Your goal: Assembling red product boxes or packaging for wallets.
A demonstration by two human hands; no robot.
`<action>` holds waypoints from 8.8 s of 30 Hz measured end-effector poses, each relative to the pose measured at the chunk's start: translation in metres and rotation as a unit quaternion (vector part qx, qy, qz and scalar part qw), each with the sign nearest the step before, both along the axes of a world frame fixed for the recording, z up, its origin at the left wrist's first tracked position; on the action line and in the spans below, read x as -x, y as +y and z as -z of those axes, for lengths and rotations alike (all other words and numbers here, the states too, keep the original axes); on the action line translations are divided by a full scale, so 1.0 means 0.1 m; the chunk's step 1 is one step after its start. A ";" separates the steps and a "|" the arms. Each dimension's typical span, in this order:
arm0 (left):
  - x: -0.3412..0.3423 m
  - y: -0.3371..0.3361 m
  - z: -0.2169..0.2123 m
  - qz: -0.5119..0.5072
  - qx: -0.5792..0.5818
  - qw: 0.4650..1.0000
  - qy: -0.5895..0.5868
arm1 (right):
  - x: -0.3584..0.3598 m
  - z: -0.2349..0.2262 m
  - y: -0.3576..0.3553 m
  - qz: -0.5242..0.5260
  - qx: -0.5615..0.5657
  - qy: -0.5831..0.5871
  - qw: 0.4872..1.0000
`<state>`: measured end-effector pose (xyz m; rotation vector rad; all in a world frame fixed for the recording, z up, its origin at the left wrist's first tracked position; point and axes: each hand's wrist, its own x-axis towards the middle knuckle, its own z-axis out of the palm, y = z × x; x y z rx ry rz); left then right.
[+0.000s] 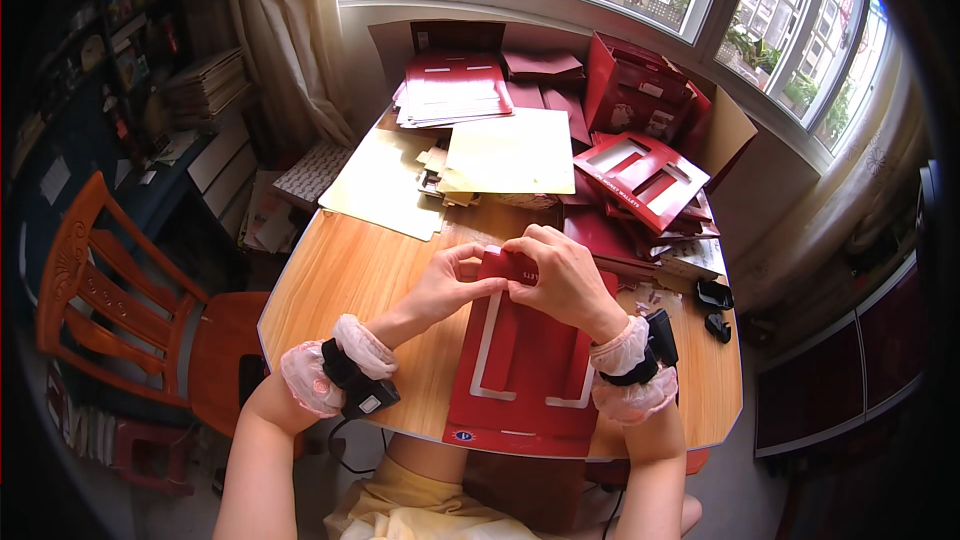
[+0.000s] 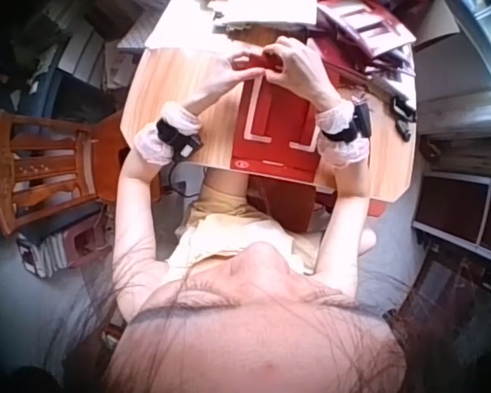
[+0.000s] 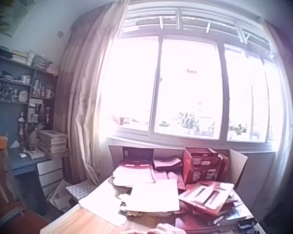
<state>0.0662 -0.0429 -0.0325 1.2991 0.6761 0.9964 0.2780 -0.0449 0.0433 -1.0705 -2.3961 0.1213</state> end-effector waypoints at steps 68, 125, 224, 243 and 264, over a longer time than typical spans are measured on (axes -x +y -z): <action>0.34 0.27 -0.17 0.005 -0.117 0.990 0.075 | -0.41 -0.35 -0.01 -0.004 0.134 -0.015 0.991; 0.29 0.22 -0.30 0.027 -0.035 0.971 0.233 | -0.50 0.33 0.14 -0.002 0.384 0.454 0.804; 0.66 0.42 -0.18 0.073 0.069 0.988 0.119 | -1.01 0.21 0.36 0.036 0.540 0.193 0.818; 0.40 0.31 -0.14 0.079 0.093 0.982 0.142 | -0.02 0.01 -0.19 -0.054 -0.013 0.073 0.996; 0.24 0.17 -0.15 0.156 0.039 0.980 0.114 | 0.08 0.15 -0.27 -0.022 -0.108 -0.061 0.992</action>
